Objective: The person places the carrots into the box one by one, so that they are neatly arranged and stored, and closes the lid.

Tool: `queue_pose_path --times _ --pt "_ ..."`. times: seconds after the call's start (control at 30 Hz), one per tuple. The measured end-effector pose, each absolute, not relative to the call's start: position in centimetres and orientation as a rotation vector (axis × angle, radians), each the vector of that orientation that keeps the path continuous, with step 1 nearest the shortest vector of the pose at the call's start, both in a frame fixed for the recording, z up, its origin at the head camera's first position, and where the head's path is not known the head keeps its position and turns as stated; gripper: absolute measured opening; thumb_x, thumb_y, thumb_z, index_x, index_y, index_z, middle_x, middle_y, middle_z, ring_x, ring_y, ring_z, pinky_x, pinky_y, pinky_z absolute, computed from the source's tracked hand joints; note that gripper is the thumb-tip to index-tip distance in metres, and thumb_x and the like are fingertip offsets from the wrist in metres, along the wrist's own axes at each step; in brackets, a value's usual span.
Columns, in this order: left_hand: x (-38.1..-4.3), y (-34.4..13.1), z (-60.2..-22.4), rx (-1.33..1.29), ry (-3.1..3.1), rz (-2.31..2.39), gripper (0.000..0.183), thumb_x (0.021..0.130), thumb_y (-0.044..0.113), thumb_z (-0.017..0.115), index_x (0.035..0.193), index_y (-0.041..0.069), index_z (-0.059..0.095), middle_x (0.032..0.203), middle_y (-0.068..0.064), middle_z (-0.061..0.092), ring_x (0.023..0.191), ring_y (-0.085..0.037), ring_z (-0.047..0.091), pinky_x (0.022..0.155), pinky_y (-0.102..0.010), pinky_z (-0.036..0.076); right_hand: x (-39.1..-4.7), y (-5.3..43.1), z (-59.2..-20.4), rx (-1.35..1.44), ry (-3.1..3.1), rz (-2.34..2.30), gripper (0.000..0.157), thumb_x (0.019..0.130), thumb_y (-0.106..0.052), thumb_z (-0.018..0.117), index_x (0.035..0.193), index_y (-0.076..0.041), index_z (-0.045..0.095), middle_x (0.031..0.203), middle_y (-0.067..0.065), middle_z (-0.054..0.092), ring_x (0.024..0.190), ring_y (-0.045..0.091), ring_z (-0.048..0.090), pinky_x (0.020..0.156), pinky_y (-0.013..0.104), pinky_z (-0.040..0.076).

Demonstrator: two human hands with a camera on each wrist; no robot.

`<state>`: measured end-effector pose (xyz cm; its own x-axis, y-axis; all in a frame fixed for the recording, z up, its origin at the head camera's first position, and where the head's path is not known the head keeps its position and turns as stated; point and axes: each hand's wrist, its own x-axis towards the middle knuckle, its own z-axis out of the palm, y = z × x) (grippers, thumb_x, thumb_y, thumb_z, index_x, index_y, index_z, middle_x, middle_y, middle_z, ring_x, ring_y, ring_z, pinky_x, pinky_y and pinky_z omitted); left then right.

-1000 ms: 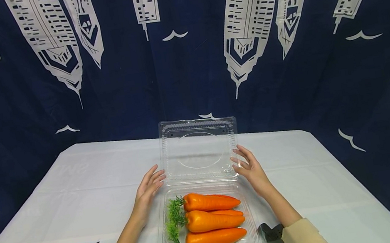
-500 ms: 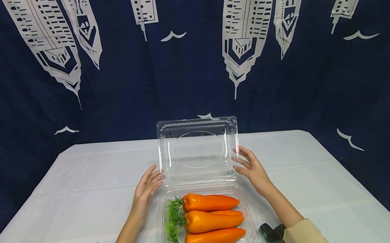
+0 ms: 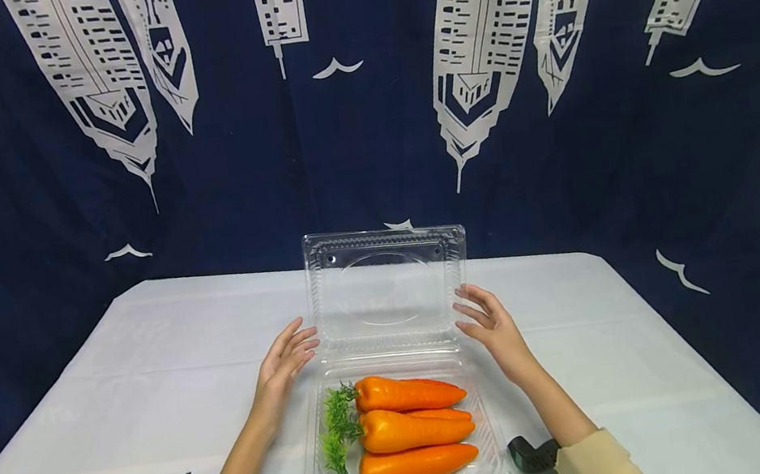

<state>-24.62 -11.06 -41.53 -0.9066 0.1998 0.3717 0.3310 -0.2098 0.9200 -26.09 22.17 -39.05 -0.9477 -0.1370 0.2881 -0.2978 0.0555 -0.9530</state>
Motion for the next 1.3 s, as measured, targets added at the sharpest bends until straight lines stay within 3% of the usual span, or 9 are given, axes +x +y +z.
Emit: queue_pose_path --times 0.37,0.53,0.73,0.93,1.3 --pt "-24.4 -11.1 -41.0 -0.666 -1.910 -2.264 0.049 0.096 0.010 0.038 0.140 -0.003 0.023 0.135 -0.027 0.036 0.118 -0.015 0.048 0.098 -0.017 0.038 -25.7 22.3 -38.8 0.487 -2.163 2.052 0.057 0.087 0.003 0.050 0.138 -0.001 0.025 0.143 0.019 0.029 0.112 -0.004 0.047 0.088 0.015 0.045" --pt "-24.5 -11.2 -41.0 -0.672 -1.902 -2.263 0.048 0.096 0.010 0.037 0.140 -0.004 0.024 0.134 -0.027 0.038 0.116 -0.011 0.049 0.098 -0.017 0.039 -25.5 22.3 -38.8 0.484 -2.150 2.055 0.056 0.087 0.001 0.052 0.137 -0.001 0.026 0.141 0.012 0.032 0.114 -0.004 0.048 0.088 0.016 0.046" --pt "-24.6 -11.4 -41.0 -0.700 -1.879 -2.263 0.046 0.096 0.010 0.038 0.138 -0.004 0.028 0.128 -0.015 0.047 0.113 -0.009 0.052 0.098 -0.020 0.040 -25.3 22.4 -38.8 0.485 -2.131 2.070 0.055 0.087 -0.001 0.053 0.136 -0.002 0.028 0.134 -0.003 0.039 0.116 -0.002 0.048 0.089 0.017 0.046" --pt "-24.8 -11.6 -41.2 -0.746 -1.882 -2.253 0.044 0.096 0.009 0.038 0.136 -0.008 0.030 0.123 -0.002 0.053 0.112 -0.010 0.053 0.097 -0.020 0.041 -25.2 22.5 -38.9 0.489 -2.124 2.077 0.054 0.087 -0.001 0.053 0.135 0.000 0.028 0.132 -0.005 0.040 0.115 -0.002 0.049 0.089 0.016 0.046" --pt "-24.7 -12.1 -41.1 -0.745 -1.962 -2.244 0.044 0.097 0.011 0.037 0.137 -0.005 0.030 0.130 -0.021 0.045 0.114 -0.013 0.052 0.097 -0.019 0.040 -25.2 22.6 -38.8 0.512 -2.130 2.079 0.052 0.088 -0.001 0.052 0.135 0.001 0.028 0.135 0.000 0.039 0.116 -0.001 0.048 0.090 0.017 0.046"
